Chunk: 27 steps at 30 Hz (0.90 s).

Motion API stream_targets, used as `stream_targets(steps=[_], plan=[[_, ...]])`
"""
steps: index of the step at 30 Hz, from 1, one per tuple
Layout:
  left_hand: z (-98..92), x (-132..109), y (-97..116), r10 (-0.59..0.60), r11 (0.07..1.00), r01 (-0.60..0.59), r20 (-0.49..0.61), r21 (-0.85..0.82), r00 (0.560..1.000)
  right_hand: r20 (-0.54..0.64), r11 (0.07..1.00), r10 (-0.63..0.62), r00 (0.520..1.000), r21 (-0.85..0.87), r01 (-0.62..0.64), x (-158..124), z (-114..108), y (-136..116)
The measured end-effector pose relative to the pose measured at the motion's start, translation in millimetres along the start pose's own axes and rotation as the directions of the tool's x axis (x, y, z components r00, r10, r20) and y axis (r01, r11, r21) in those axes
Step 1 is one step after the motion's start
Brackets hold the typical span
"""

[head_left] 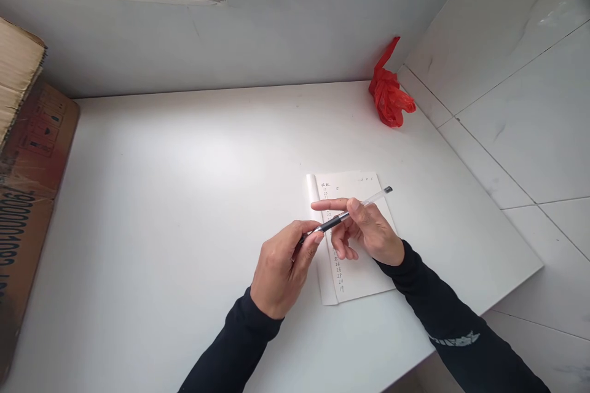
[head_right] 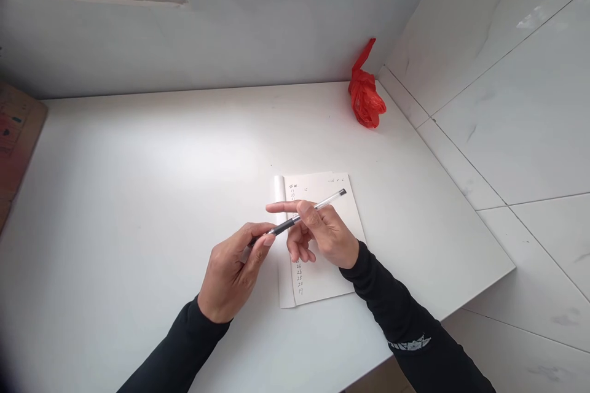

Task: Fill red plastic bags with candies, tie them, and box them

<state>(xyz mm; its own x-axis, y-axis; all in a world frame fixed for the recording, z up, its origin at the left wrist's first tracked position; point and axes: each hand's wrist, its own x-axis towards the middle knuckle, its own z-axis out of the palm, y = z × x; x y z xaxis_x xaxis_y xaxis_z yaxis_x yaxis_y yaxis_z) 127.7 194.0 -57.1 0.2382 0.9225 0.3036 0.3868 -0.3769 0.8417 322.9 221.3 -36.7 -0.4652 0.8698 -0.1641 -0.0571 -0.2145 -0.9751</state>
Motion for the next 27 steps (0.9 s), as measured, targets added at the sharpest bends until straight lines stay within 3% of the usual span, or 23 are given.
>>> stream_targets(steps=[11, 18, 21, 23, 27], plan=[[0.1, -4.7, -0.8, 0.161, 0.987, -0.16, -0.034, 0.023, 0.986, 0.116, 0.996, 0.031, 0.993, 0.078, -0.04, 0.5, -2.7, 6.9], [1.0, -4.7, -1.2, 0.196, 0.98, -0.195, -0.043, 0.024, 0.98, 0.175, 0.994, 0.045, 0.984, 0.09, -0.062, 0.3, -4.0, 8.5], [0.6, -3.6, -0.2, 0.162, 0.987, -0.161, -0.032, 0.012, 0.986, 0.101, 0.998, 0.003, 0.995, 0.06, -0.01, -0.3, -4.1, 6.8], [0.5, -2.8, 0.1, 0.126, 0.992, -0.126, -0.037, 0.014, 0.991, -0.024, 0.997, -0.071, 0.997, 0.039, 0.072, -0.2, -6.2, 5.3], [1.3, -2.4, -0.7, 0.055, 0.998, -0.054, -0.054, 0.015, 0.997, -0.298, 0.975, -0.216, 0.93, -0.008, 0.224, 0.3, -17.9, 1.7]])
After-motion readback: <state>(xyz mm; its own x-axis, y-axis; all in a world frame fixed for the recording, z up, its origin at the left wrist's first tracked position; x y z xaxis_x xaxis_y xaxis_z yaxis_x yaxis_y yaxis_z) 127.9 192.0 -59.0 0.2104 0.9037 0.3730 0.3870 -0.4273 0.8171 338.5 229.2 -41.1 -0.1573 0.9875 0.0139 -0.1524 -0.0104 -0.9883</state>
